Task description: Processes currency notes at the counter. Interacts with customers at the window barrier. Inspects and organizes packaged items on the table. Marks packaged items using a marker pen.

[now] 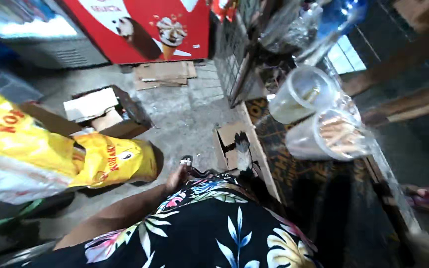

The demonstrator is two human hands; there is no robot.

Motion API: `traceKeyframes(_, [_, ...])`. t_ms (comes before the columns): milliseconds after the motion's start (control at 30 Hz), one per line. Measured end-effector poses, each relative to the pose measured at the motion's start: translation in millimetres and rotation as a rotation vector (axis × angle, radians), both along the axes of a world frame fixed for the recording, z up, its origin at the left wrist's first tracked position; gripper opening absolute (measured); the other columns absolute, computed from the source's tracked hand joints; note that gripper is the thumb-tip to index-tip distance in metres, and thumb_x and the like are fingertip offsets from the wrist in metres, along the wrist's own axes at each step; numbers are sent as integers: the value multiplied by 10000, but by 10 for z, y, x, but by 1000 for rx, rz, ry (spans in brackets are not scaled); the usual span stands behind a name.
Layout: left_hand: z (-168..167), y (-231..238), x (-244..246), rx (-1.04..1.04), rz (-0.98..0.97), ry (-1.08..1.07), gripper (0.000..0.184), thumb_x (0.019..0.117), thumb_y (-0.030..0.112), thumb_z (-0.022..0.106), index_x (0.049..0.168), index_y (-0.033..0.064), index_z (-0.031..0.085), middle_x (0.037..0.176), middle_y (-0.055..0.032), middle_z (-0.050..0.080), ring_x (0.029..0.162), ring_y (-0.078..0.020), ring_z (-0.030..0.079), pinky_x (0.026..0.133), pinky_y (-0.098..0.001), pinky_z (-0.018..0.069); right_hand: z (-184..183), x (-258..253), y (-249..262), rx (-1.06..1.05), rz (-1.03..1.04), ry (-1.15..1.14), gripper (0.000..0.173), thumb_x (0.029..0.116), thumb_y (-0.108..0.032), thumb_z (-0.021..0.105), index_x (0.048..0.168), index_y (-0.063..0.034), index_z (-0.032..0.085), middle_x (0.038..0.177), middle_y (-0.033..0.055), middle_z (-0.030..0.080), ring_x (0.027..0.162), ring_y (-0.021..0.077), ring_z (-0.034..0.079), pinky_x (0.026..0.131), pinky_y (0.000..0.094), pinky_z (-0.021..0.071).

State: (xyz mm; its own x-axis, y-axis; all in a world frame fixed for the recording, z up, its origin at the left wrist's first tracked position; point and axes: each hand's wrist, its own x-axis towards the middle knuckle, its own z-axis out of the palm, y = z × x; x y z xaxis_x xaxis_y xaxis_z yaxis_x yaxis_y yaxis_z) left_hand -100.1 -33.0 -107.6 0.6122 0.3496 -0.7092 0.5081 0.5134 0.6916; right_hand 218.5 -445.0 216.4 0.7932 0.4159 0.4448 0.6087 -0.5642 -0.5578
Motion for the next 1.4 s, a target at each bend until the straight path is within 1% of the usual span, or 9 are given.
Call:
traceKeyframes(200, [-398, 1069, -324, -277, 454, 58, 401, 1132, 331, 265, 1058, 69, 559, 670, 38, 546, 503, -41, 494, 486, -187, 438, -129, -376, 1895, 18, 405, 32, 122, 1005, -78, 591, 1116, -68, 642, 1100, -108, 693, 949, -75, 651, 830, 156, 574])
traceKeyframes(367, [-281, 2125, -574, -325, 541, -114, 543, 1124, 377, 158, 1131, 41, 584, 758, -5, 635, 613, -67, 593, 576, -209, 498, -876, -604, 3695, -216, 514, 222, 222, 964, -97, 643, 1102, 71, 692, 997, 136, 738, 892, 162, 718, 839, 334, 608])
traceKeyframes(467, [208, 2498, -816, -422, 664, -196, 652, 1101, 413, 94, 1290, -11, 553, 971, -93, 703, 811, -138, 674, 758, -301, 546, -1128, -434, 4575, -326, 760, 209, 208, 930, -94, 673, 1074, 41, 739, 964, 162, 753, 856, 238, 743, 826, 392, 620])
traceKeyframes(567, [491, 2722, -1057, -488, 992, -374, 729, 1058, 497, 74, 1214, 50, 629, 812, -56, 726, 641, -115, 669, 615, -259, 555, -1100, -200, 5319, -276, 877, 241, 196, 925, -66, 675, 1079, 41, 727, 967, 162, 736, 852, 213, 725, 820, 358, 614])
traceKeyframes(700, [673, 2984, -980, -487, 1176, -554, 762, 1047, 515, 31, 1173, 127, 674, 833, -5, 756, 737, -104, 709, 721, -271, 573, -1124, 158, 6319, -396, 888, 245, 226, 951, -72, 660, 1133, 49, 717, 1045, 205, 730, 888, 289, 735, 838, 450, 611])
traceKeyframes(933, [-303, 3859, -118, -454, 1769, -357, 540, 1085, 407, 204, 935, 110, 630, 607, 12, 643, 468, -70, 584, 468, -223, 504, -1521, 950, 8353, -666, 1209, 257, 269, 971, -96, 650, 1197, 42, 698, 1130, 209, 724, 932, 317, 735, 877, 464, 600])
traceKeyframes(1133, [-1289, 4355, 684, -313, 1855, -169, 309, 1092, 251, 396, 1006, 38, 603, 634, 2, 582, 479, -83, 543, 457, -239, 489, -1439, 1591, 10491, -1313, 1226, 221, 484, 1013, -267, 650, 1412, -9, 559, 1376, 225, 608, 1204, 380, 634, 1055, 543, 491])
traceKeyframes(1267, [-802, 4726, 893, -474, 1963, -10, 272, 1101, 242, 356, 932, 126, 534, 607, 45, 568, 472, -46, 555, 461, -203, 504, -1321, 1486, 11621, -1372, 1279, 57, 462, 1016, -268, 635, 1409, -34, 571, 1382, 215, 602, 1262, 375, 601, 1080, 554, 467])
traceKeyframes(1400, [-990, 5174, 890, -283, 1623, 396, 411, 1096, 271, 462, 1282, -70, 598, 1127, -230, 664, 893, -280, 629, 804, -473, 517, -1587, 1019, 12581, -1230, 1592, -31, 377, 1022, -228, 609, 1337, -23, 638, 1302, 203, 652, 1171, 330, 655, 1041, 500, 510])
